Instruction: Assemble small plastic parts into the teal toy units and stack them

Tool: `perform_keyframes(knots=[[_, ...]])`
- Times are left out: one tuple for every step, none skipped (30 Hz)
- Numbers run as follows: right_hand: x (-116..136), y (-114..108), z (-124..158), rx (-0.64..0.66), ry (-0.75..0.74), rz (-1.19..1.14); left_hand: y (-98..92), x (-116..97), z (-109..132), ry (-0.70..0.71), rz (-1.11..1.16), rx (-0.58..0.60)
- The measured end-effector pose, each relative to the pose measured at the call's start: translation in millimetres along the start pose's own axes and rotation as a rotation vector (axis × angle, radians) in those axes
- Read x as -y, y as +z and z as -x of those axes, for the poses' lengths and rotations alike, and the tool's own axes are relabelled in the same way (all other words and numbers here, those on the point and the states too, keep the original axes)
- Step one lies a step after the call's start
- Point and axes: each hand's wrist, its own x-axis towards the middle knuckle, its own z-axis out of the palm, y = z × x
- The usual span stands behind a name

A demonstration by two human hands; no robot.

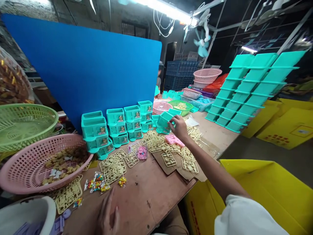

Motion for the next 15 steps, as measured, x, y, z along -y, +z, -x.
perform_keyframes(knots=[[-8, 14, -12, 0.03, 0.045, 0.064, 1.2, 3, 1, -0.004, 0.013, -0.005], [-14, 28, -23, 0.065, 0.086, 0.12, 2.4, 5, 2, -0.012, 0.037, -0.009], [-18, 41, -33, 0.1, 0.121, 0.167, 3.6, 6, 3, -0.037, 0.073, -0.014], [-19, 53, -42, 0.131, 0.148, 0.205, 4.7, 5, 4, -0.084, 0.12, -0.025], [-20, 65, -49, 0.157, 0.17, 0.235, 5.6, 2, 4, -0.147, 0.173, -0.041], [-21, 75, -56, 0.18, 0.186, 0.259, 6.4, -3, 4, -0.217, 0.226, -0.059], [-21, 84, -62, 0.201, 0.197, 0.276, 7.1, -8, 3, -0.284, 0.272, -0.076], [-22, 92, -66, 0.218, 0.206, 0.287, 7.7, -14, 3, -0.34, 0.308, -0.093], [-23, 99, -70, 0.231, 0.21, 0.293, 8.2, -19, 2, -0.378, 0.335, -0.107], [-24, 105, -74, 0.241, 0.213, 0.295, 8.6, -23, 1, -0.4, 0.356, -0.116], [-26, 111, -76, 0.248, 0.214, 0.295, 9.0, -26, 1, -0.418, 0.372, -0.123], [-28, 116, -78, 0.254, 0.215, 0.294, 9.4, -28, 1, -0.439, 0.384, -0.129], [-29, 121, -80, 0.259, 0.213, 0.292, 9.8, -29, 1, -0.457, 0.392, -0.132], [-31, 125, -81, 0.264, 0.212, 0.29, 10.1, -28, 1, -0.468, 0.392, -0.134], [-32, 128, -82, 0.27, 0.21, 0.288, 10.4, -27, 1, -0.466, 0.385, -0.134]])
